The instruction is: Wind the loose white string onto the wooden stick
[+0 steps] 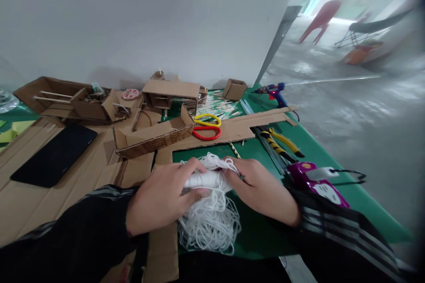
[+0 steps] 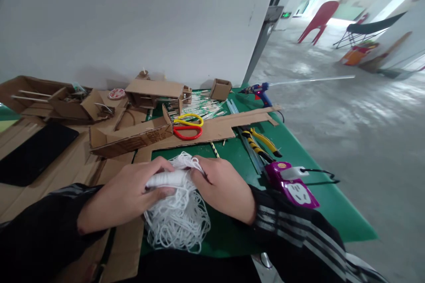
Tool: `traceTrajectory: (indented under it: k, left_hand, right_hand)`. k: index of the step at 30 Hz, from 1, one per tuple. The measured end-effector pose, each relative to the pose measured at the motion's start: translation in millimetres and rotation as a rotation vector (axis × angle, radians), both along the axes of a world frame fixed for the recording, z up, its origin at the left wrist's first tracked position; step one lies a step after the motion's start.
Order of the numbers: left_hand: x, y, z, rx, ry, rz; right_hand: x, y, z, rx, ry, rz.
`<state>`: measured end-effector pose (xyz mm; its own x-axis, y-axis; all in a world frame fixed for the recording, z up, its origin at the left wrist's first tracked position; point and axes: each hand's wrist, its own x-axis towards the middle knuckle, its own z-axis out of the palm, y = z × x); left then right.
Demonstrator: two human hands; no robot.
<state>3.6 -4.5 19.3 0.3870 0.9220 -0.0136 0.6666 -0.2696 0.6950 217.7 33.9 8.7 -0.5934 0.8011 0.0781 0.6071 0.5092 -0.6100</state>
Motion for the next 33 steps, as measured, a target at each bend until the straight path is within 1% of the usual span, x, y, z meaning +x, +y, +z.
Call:
traceTrajectory:
  k: [5,7,10,13,16,19,21,23,24,27,29,31,33]
  left_hand:
    - [-25,-8,5.9,-0.047,0.063,0.086]
    - [-35,-12,5.5,-0.048,0.048,0.116]
    - [-49,-19,2.3,-0.043,-0.025,0.170]
    - [-60,-23,-1.5,-0.043,-0.140,0.242]
    - [-63,-27,-3.8,-0.053,-0.230,0.253]
    - [-60,-29,-2.0,-0.051,-0.295,0.226]
    - [-53,-31,2.3,-0.031,-0.335,0.197]
    - [-43,-33,8.4,-0.013,-0.349,0.138]
    - [-36,-34,11.7,-0.008,-0.343,0.096]
    - [-16,-37,20.1,-0.038,-0.314,-0.039]
    - [-4,-37,23.1,-0.072,-0.244,-0.112]
    - [3,-36,23.5,-0.089,-0.160,-0.118]
    - [2,-35,21.7,-0.098,-0.123,-0.084]
  right_hand:
    - [5,1,2.2,-0.055,0.069,-0.056]
    - [7,2,1.7,-0.079,0.093,-0.076]
    - [8,3,0.2,-0.131,0.156,-0.120]
    - [8,4,-0.6,-0.257,0.293,-0.174]
    - [6,5,-1.9,-0.464,0.419,-0.212]
    - [1,6,-5.4,-0.770,0.573,-0.190]
    - [-2,6,-7.9,-0.974,0.687,-0.175]
    - [-7,6,-9.3,-1.105,0.778,-0.167]
    - [-9,6,-9.7,-1.140,0.821,-0.164]
    - [-17,6,-10.3,-1.165,0.941,-0.201]
    - [-22,9,-11.2,-1.170,0.946,-0.232]
    - [-24,13,-12.2,-1.162,0.898,-0.240]
    - [-22,17,-12.6,-1.085,0.883,-0.267]
